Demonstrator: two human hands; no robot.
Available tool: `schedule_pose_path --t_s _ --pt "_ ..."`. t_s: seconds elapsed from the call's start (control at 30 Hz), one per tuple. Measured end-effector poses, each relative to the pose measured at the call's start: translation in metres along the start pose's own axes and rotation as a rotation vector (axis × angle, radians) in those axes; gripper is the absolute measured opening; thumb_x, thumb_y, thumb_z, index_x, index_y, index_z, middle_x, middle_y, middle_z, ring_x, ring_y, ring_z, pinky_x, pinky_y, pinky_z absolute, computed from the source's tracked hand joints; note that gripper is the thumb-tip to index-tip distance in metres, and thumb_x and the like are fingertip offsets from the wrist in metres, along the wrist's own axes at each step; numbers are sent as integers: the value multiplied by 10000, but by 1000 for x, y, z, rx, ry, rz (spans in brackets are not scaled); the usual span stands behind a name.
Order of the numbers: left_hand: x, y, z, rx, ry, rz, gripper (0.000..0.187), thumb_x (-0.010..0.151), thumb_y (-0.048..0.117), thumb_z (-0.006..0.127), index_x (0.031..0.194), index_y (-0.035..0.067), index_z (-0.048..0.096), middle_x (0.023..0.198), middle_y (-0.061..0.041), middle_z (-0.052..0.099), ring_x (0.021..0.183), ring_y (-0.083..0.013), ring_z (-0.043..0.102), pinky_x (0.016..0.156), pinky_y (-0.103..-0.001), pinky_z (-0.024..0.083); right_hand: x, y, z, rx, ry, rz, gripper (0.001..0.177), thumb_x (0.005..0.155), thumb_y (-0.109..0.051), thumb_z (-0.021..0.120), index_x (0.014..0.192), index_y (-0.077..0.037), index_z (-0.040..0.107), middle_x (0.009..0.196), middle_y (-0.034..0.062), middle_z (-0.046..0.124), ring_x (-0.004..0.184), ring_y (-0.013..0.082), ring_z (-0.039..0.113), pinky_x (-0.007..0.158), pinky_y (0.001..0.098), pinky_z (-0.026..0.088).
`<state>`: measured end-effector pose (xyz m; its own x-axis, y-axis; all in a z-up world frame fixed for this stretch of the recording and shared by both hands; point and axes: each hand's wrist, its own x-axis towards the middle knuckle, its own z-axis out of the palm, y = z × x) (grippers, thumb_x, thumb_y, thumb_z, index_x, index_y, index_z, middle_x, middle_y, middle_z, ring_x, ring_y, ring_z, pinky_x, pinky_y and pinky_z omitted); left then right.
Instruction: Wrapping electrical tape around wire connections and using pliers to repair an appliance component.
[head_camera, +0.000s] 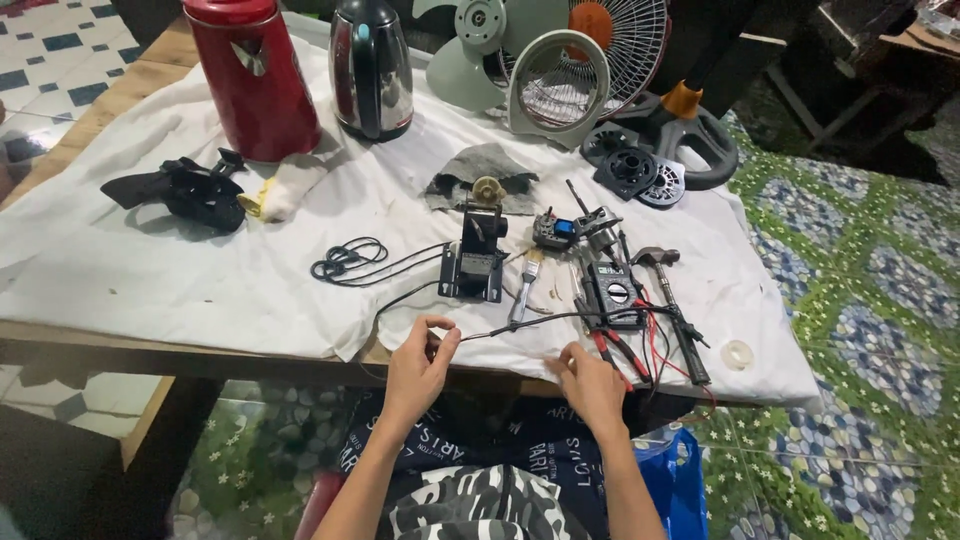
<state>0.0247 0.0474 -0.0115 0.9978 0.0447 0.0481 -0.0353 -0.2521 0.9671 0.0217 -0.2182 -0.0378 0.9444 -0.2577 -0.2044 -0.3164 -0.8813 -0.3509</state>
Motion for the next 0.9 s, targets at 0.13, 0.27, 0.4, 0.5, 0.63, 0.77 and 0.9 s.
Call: schedule_pose_path --t_s 0.13,0.27,0.4,0.5,0.63,0.77,0.9 --pt "0 -6 -1 -13 -25 33 298 984 378 665 1044 93 723 716 -141 684 738 -254 616 719 -384 522 -6 12 10 151 115 -22 283 1007 -363 573 1114 -158 736 946 141 798 999 393 740 875 502 563" --pt "-2 0 -4 -10 -28 62 253 941 288 736 1076 75 758 808 -182 737 820 -296 674 773 -401 565 -21 11 -2 245 207 -110 373 1071 -248 440 1304 -73 671 872 172 796 940 405 741 854 528 568" --pt "1 -6 2 134 69 264 191 959 310 704 941 128 759 740 -69 716 797 -236 669 752 -327 549 -20 16 3 122 241 -23 441 1052 -359 481 1447 -184 569 1118 236 758 1097 444 706 946 554 539" --pt "-1 -1 7 250 202 515 94 917 123 680 915 29 676 902 -73 680 856 -240 591 788 -351 491 -33 -3 -4 164 585 -295 439 971 -191 627 1370 -9 606 1056 134 749 807 275 719 701 402 564" --pt "-2 -2 9 382 211 565 260 1017 216 594 786 101 624 717 -21 603 746 -213 578 734 -315 491 -51 -42 -8 188 645 -694 455 965 -162 671 1366 37 592 1288 203 639 1212 378 574 1052 459 426" --pt "-1 -3 12 475 99 499 460 1062 397 543 656 183 567 546 27 515 647 -168 585 626 -267 501 -47 -63 20 58 642 -843 504 1003 -299 636 1465 -109 571 1456 119 589 1391 320 503 1142 496 317" --pt "-5 -14 7 559 -32 548 374 1035 411 566 741 192 638 581 -17 582 689 -219 628 636 -308 529 -37 -55 39 -50 677 -823 374 1010 -291 630 1373 -204 649 1345 18 616 1331 253 523 1130 549 273"
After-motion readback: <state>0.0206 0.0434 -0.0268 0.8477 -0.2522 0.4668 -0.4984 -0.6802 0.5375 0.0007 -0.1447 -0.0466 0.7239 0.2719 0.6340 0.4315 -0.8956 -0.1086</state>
